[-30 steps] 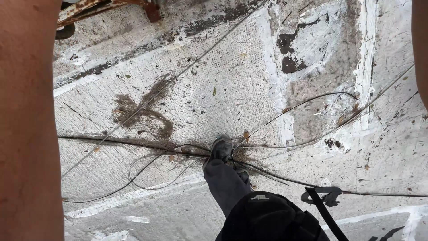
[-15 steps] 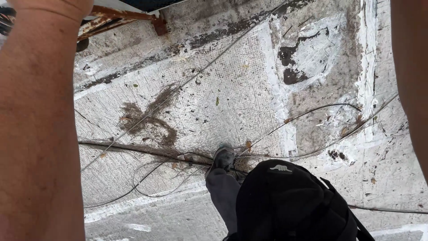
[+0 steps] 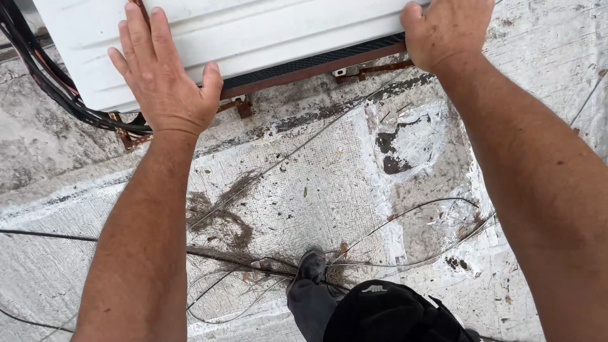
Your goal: A technician gathers tools and equipment on a rooftop, carries a refrigerant tank and manifold gauges to an outdoor AC unit, and begins servicing it by positioning the unit and handling its wiring.
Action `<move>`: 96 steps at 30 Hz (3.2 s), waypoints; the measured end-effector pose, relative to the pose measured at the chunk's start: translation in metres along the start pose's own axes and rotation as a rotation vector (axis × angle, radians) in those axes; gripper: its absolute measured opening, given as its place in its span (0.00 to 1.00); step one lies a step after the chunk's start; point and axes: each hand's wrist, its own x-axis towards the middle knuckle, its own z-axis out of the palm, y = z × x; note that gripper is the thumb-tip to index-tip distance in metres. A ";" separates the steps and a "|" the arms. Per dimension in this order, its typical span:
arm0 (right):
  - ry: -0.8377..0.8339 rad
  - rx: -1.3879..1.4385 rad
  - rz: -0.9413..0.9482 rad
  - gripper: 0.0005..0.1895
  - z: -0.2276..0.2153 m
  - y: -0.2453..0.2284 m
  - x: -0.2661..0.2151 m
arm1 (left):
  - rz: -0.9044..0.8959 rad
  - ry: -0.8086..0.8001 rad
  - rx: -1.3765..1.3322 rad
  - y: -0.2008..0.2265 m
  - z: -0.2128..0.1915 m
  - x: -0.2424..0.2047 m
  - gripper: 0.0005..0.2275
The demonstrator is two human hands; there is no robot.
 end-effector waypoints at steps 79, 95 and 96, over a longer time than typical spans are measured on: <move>0.113 0.450 0.013 0.46 -0.032 -0.007 -0.017 | 0.003 -0.011 -0.009 -0.002 0.010 0.004 0.39; -0.001 0.479 0.019 0.51 -0.044 -0.010 -0.016 | -0.026 -0.112 0.021 -0.004 0.010 0.006 0.39; 0.001 0.484 0.003 0.51 -0.046 -0.009 -0.016 | -0.050 -0.121 0.004 -0.003 0.011 0.006 0.39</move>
